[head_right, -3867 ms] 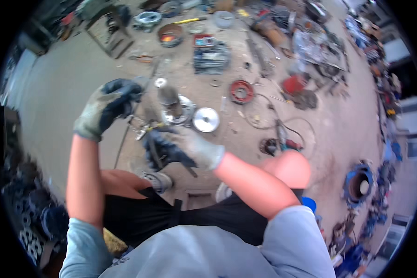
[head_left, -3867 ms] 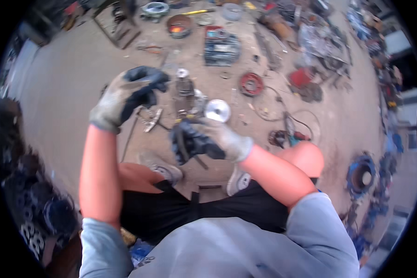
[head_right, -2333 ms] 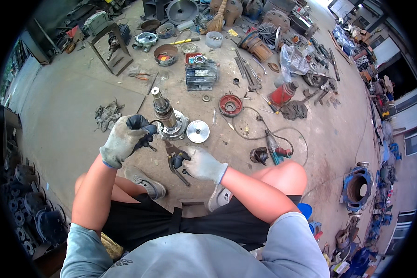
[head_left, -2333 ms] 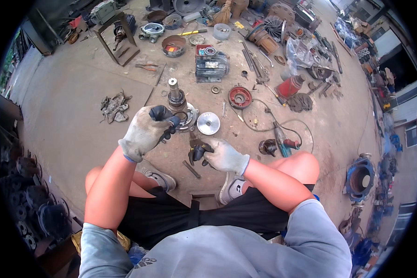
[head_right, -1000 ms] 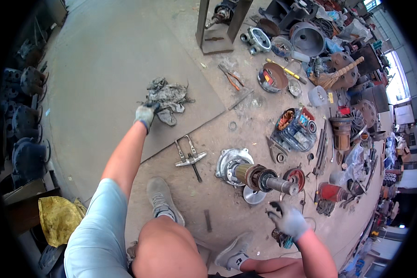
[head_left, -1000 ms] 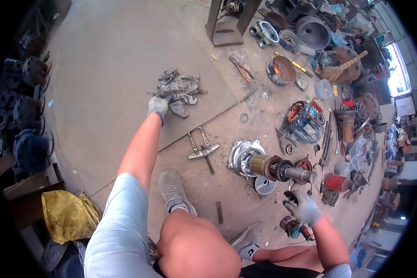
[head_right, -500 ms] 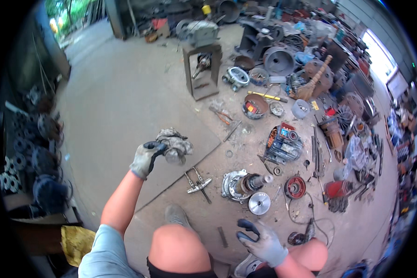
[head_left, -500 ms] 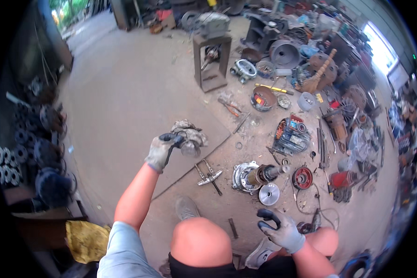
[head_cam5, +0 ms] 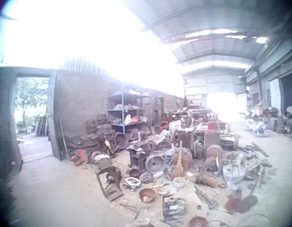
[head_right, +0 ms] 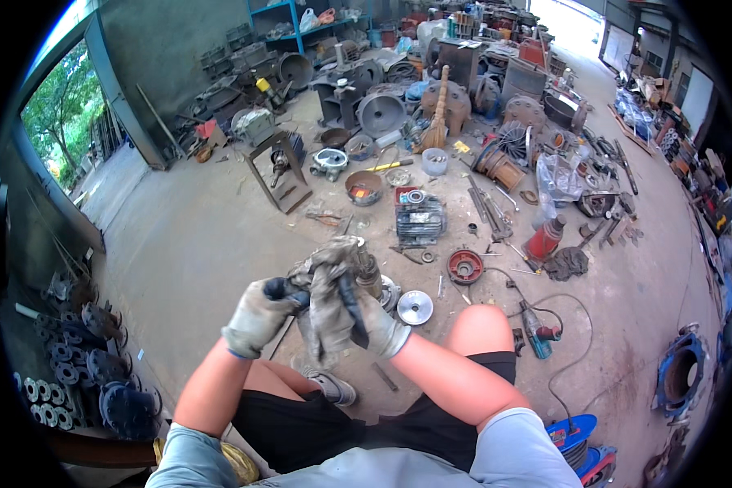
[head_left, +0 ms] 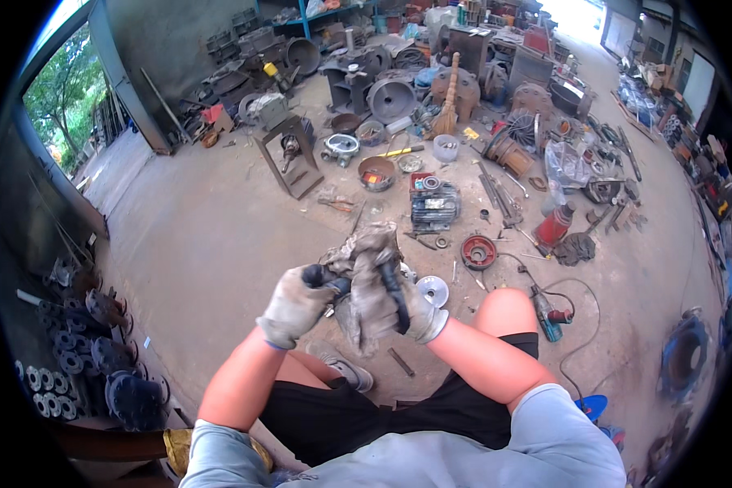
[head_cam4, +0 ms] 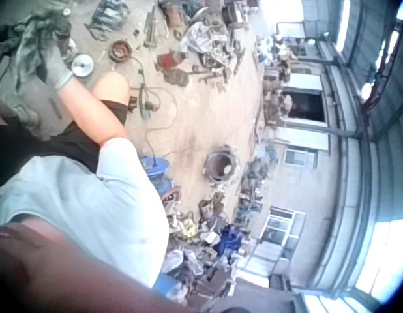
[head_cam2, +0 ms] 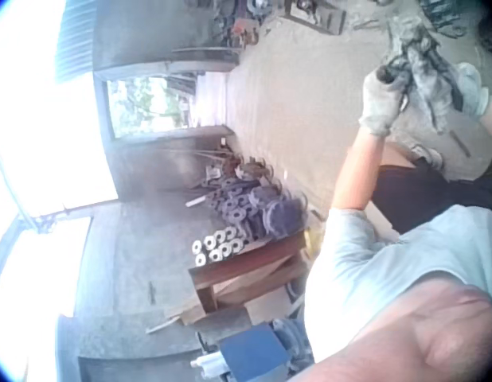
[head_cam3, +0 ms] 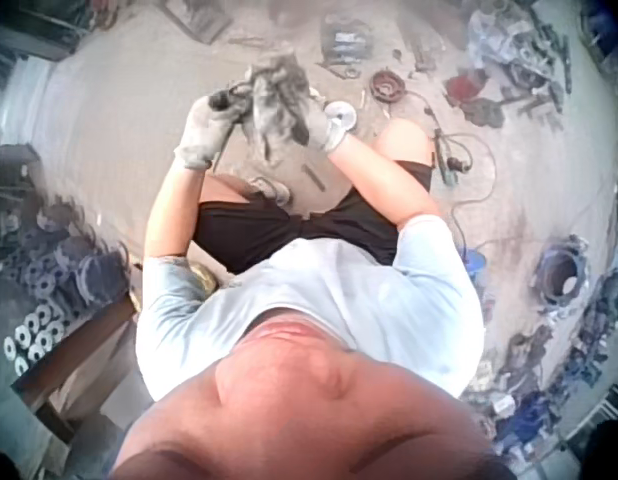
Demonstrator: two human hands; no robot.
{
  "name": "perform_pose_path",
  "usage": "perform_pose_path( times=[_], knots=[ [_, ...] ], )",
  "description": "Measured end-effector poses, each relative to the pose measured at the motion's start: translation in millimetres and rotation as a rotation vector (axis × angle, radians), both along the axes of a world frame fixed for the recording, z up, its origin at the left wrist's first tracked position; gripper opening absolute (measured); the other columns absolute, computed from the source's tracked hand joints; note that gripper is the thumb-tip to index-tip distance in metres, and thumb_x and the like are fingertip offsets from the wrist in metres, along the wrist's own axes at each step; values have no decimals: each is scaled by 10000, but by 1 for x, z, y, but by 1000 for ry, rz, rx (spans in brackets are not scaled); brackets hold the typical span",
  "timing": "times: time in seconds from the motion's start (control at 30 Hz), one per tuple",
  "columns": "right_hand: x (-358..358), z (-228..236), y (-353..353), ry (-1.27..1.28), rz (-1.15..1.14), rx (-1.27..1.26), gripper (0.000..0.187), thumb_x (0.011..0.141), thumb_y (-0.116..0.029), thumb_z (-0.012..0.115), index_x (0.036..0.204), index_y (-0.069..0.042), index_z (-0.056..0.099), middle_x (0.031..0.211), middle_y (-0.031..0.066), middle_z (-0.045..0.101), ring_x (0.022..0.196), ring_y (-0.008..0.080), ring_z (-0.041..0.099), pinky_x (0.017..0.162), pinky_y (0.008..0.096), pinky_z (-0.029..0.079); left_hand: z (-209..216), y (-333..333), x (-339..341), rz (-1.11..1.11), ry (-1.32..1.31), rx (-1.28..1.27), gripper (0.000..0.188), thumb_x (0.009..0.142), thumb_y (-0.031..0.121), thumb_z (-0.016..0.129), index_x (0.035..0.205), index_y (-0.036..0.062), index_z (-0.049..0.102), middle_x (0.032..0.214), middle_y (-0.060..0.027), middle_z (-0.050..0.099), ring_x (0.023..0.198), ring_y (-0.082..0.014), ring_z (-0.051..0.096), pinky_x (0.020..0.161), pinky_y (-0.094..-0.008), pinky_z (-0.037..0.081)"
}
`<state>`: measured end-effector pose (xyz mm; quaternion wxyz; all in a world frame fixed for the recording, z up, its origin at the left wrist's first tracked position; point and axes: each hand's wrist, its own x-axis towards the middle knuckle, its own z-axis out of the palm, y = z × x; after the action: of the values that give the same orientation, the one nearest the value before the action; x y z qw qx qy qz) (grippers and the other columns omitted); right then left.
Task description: The person sits cross-legged and uses pliers to remove a small metal clip from a cylindrical mechanical component. They then wipe the component with a rag and continue to manipulate it with their hands.
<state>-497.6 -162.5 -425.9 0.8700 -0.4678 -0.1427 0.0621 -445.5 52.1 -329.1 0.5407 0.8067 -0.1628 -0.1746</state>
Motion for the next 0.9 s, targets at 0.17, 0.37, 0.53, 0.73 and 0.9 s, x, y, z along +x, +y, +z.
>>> perform_pose_path(
  times=[0.17, 0.37, 0.53, 0.73, 0.9],
  knots=[
    [-27, 35, -25, -230, -351, -419, 460, 1041, -7, 605, 1486, -8, 488, 1402, 113, 624, 1298, 199, 606, 1116, 343, 493, -20, -66, -29, -171, -586, 77, 280, 846, -1, 717, 1120, 57, 725, 1013, -132, 753, 909, -296, 736, 810, -385, 586],
    [-34, 24, -61, 16, -186, 294, 446, 1015, 80, 579, 1453, 17, 524, 1357, 121, 651, 1233, 185, 647, 1057, 328, 543, -27, -102, -41, -212, -643, -104, 233, 829, -3, 703, 1059, 31, 716, 965, -159, 702, 885, -342, 694, 806, -419, 565],
    [-34, 1, -88, 65, -386, 224, 369, 1063, -7, 519, 1429, 40, 524, 1309, 129, 672, 1168, 212, 682, 999, 364, 587, -31, -125, -37, -177, -379, -135, 126, 864, 23, 718, 989, 6, 719, 915, -118, 689, 818, -267, 655, 733, -390, 526],
    [-26, 9, -117, 225, -159, 651, 501, 1123, -335, 375, 1477, 3, 479, 1399, 204, 610, 1264, 347, 632, 1086, 482, 538, -36, -152, -30, 71, 344, -675, 89, 985, 92, 731, 996, 5, 713, 949, -84, 737, 841, -148, 684, 752, -301, 557],
    [-38, 5, -152, 206, -90, 592, 431, 1115, -224, 407, 1482, -11, 484, 1363, 152, 640, 1219, 273, 666, 1007, 406, 585, -16, -147, -18, -34, 346, -662, 226, 969, 16, 697, 1188, -37, 696, 1139, -121, 739, 972, -215, 724, 890, -356, 583]
  ],
)
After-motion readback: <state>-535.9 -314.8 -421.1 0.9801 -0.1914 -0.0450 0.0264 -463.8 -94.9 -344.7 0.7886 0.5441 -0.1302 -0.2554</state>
